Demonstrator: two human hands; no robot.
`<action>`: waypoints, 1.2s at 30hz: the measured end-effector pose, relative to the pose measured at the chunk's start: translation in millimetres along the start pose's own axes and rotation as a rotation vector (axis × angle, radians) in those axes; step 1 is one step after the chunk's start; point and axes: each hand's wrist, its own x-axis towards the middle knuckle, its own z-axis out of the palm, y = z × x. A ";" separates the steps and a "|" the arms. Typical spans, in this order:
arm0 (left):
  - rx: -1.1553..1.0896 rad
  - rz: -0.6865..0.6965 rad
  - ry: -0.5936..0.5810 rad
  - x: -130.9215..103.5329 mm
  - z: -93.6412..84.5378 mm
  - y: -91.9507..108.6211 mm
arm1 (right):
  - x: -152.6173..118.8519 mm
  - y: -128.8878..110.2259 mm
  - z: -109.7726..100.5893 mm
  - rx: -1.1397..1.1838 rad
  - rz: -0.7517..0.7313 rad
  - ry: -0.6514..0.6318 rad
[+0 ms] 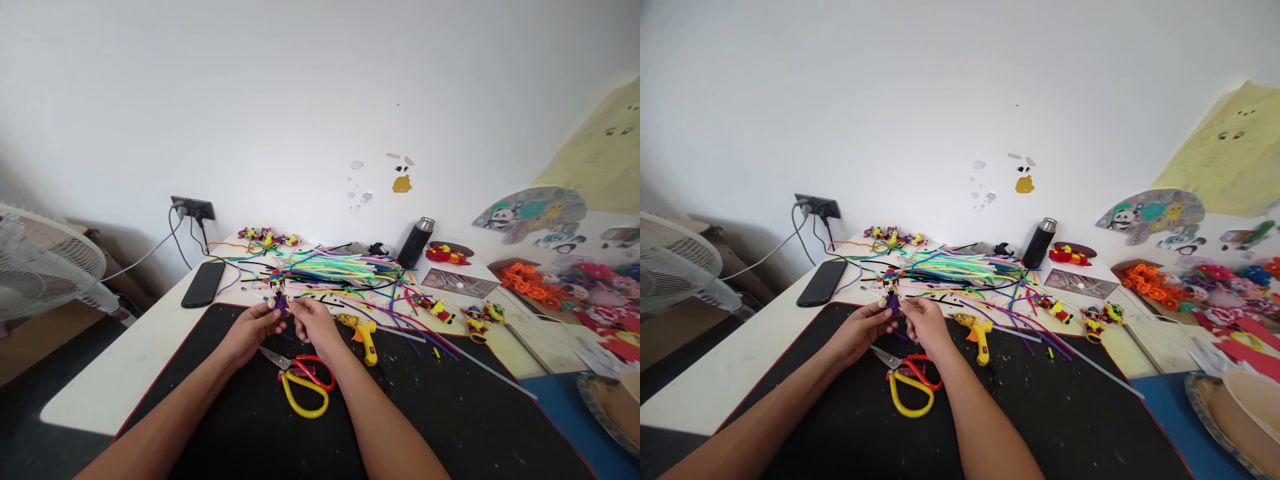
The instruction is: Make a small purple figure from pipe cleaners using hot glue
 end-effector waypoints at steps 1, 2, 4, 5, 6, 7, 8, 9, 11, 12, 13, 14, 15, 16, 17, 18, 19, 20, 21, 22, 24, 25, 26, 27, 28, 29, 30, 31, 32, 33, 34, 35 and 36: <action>0.002 0.001 0.001 0.0 -0.2 -0.3 | 0.0 -0.2 0.0 0.002 -0.001 -0.001; 0.006 0.000 0.005 0.1 -0.3 -0.6 | 0.0 -0.4 0.0 0.003 -0.002 -0.003; 0.017 -0.002 0.015 0.3 0.1 -1.4 | -0.3 -0.7 0.1 0.005 0.001 -0.002; 0.024 -0.004 0.019 0.4 0.7 -1.6 | -0.6 -0.8 0.3 0.004 0.004 0.001; 0.033 -0.006 0.024 0.6 1.3 -1.4 | -0.8 -0.9 0.4 0.002 0.006 0.004; 0.045 -0.004 0.030 0.6 1.8 -0.6 | -1.0 -0.9 0.5 0.000 0.008 0.006; 0.060 0.003 0.039 0.6 2.1 1.1 | -1.1 -1.0 0.6 -0.003 0.009 0.006; 0.084 0.017 0.053 0.2 1.9 3.9 | -1.2 -1.0 0.4 -0.005 0.009 0.004; 0.164 0.062 0.087 -1.9 -1.1 13.6 | -1.1 -1.2 -0.3 -0.005 0.007 0.001; 0.227 0.090 0.106 -3.8 -4.2 20.3 | -1.1 -1.5 -0.8 -0.002 0.007 0.004; 0.314 0.114 0.118 -6.2 -8.5 27.9 | -1.1 -1.8 -1.2 0.003 0.005 0.010; 0.422 0.131 0.127 -9.2 -13.9 36.1 | -1.2 -2.2 -1.6 0.006 0.003 0.016; 0.525 0.133 0.133 -12.5 -20.2 44.3 | -1.4 -2.6 -1.7 0.007 -0.001 0.021; 0.604 0.134 0.138 -15.9 -27.3 52.0 | -1.8 -3.0 -1.5 0.005 -0.004 0.021; 0.670 0.111 0.130 -19.3 -34.9 58.8 | -2.2 -3.2 -1.0 -0.003 -0.008 0.018; 0.717 0.086 0.137 -22.4 -42.8 64.2 | -2.6 -3.2 -0.3 -0.016 -0.013 0.011; 0.746 0.067 0.163 -25.1 -50.7 67.9 | -2.9 -3.0 0.6 -0.034 -0.019 0.002; 0.771 0.042 0.201 -27.2 -58.6 70.1 | -3.0 -2.5 1.4 -0.054 -0.025 -0.008; 0.798 0.014 0.244 -28.6 -66.1 70.7 | -3.0 -1.7 2.1 -0.074 -0.032 -0.016; 0.825 0.000 0.286 -29.3 -73.1 70.1 | -2.7 -0.6 2.6 -0.091 -0.040 -0.024; 0.873 -0.005 0.321 -28.4 -84.9 66.5 | -1.7 2.0 2.8 -0.120 -0.055 -0.033; 0.894 -0.001 0.322 -26.9 -89.3 64.4 | -1.1 3.3 2.6 -0.132 -0.062 -0.033; 0.918 0.010 0.318 -24.9 -92.6 62.3 | -0.5 4.5 2.4 -0.147 -0.071 -0.030; 0.947 0.022 0.314 -22.6 -95.0 60.7 | -0.2 5.4 2.2 -0.166 -0.081 -0.026; 0.982 0.033 0.315 -20.1 -96.4 59.5 | -0.1 6.1 2.2 -0.186 -0.089 -0.022; 1.025 0.041 0.319 -17.8 -97.2 58.9 | -0.3 6.5 2.3 -0.209 -0.096 -0.019; 1.078 0.046 0.326 -15.8 -97.5 58.8 | -0.6 6.6 2.7 -0.234 -0.098 -0.018; 1.137 0.045 0.333 -14.3 -97.5 59.2 | -1.1 6.6 3.1 -0.256 -0.097 -0.015; 1.206 0.040 0.333 -13.4 -97.4 60.0 | -1.5 6.7 3.5 -0.279 -0.092 -0.014; 1.286 0.047 0.323 -13.2 -97.4 61.0 | -1.7 7.0 3.9 -0.295 -0.085 -0.012; 1.372 0.055 0.309 -13.4 -97.4 62.2 | -1.7 7.7 4.1 -0.305 -0.080 -0.006; 1.465 0.068 0.322 -14.1 -97.4 63.4 | -1.4 8.9 4.1 -0.316 -0.077 -0.002; 1.539 0.085 0.348 -14.9 -97.5 64.3 | -0.9 10.5 3.9 -0.331 -0.076 0.006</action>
